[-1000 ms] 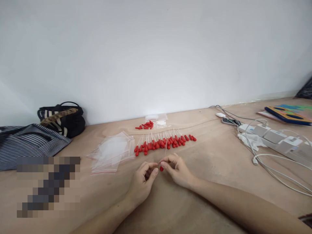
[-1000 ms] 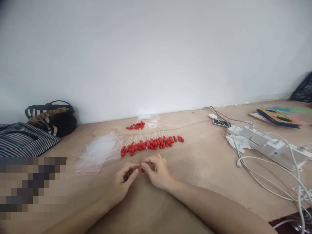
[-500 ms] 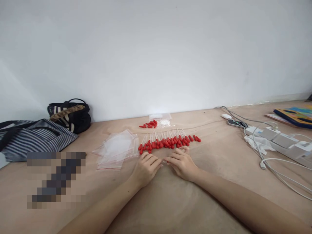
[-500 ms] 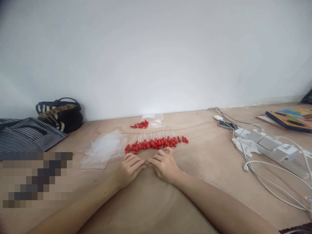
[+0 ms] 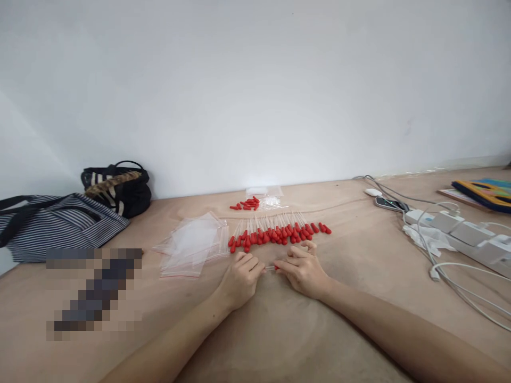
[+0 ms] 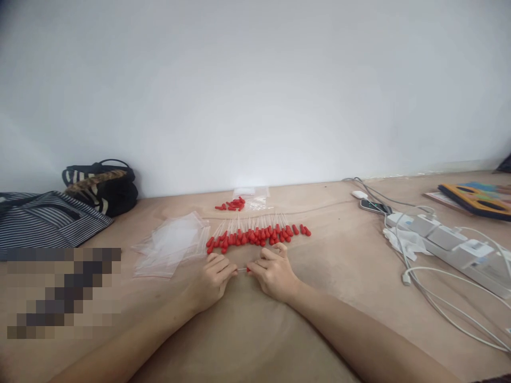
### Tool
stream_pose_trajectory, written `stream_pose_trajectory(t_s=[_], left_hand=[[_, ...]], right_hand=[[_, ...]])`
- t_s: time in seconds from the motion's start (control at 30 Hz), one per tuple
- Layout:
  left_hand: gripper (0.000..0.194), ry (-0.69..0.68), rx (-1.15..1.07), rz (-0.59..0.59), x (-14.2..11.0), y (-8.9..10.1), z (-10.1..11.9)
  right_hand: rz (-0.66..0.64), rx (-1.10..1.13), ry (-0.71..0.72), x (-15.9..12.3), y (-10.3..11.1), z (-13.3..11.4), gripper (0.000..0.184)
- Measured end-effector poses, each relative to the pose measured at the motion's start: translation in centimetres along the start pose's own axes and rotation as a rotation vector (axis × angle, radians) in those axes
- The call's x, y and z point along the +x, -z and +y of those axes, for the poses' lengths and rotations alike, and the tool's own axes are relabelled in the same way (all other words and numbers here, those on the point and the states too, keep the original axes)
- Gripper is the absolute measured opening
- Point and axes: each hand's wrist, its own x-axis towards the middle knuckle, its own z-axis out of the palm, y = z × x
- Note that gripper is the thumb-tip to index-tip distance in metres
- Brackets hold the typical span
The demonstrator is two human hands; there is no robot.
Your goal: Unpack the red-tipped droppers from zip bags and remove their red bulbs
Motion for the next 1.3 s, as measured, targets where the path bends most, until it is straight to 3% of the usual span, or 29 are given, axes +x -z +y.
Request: stream_pose_trajectory(t_s=[0.27, 0.4, 0.47, 0.6, 0.73, 0.83, 0.9, 1.03, 1.13, 1.3], left_hand=[[0.031, 0.026, 0.014, 0.015, 0.0, 0.1, 0.1], [0.031, 0.075, 0.001, 0.033, -0.5, 0.1, -0.4], [0.030, 0.125, -0.015, 0.044, -0.9, 0.0, -0.7], [0.027, 0.229, -0.082, 0.020, -1.3, -0.3, -1.0], [0.032, 0.327, -0.152, 0.052, -1.1, -0.1, -1.5], [0.033, 0.445, -0.127, 0.108, -0.9, 0.7, -3.0], [0.032, 0.575, -0.065, 0.095, -1.0, 1.2, -4.7], [0.034, 0.858, 0.082, -0.128, -1.1, 1.8, -8.0], [0.034, 0.938, 0.123, -0.191, -0.9, 1.4, -9.3], [0.033, 0.993, 0.134, -0.266, 0.0, 0.6, -9.8]], right_hand=[[-0.018, 0.030, -0.029, -0.1, 0.0, -0.1, 0.025], [0.051, 0.037, -0.042, 0.0, 0.9, 1.6, 0.026], [0.124, 0.021, -0.186, 0.2, 1.6, 3.3, 0.022], [0.288, -0.064, -0.655, 0.3, 2.6, 7.9, 0.029], [0.224, -0.096, -1.036, -0.7, 2.6, 12.1, 0.036], [0.127, -0.066, -1.193, -1.4, 2.3, 13.7, 0.034], [0.049, -0.053, -1.220, -1.5, 2.1, 14.0, 0.033], [-0.052, -0.100, -1.175, -1.3, 1.7, 13.4, 0.037], [-0.058, -0.140, -1.130, -1.3, 1.6, 13.0, 0.040], [-0.056, -0.195, -1.100, -1.4, 1.6, 12.8, 0.041]])
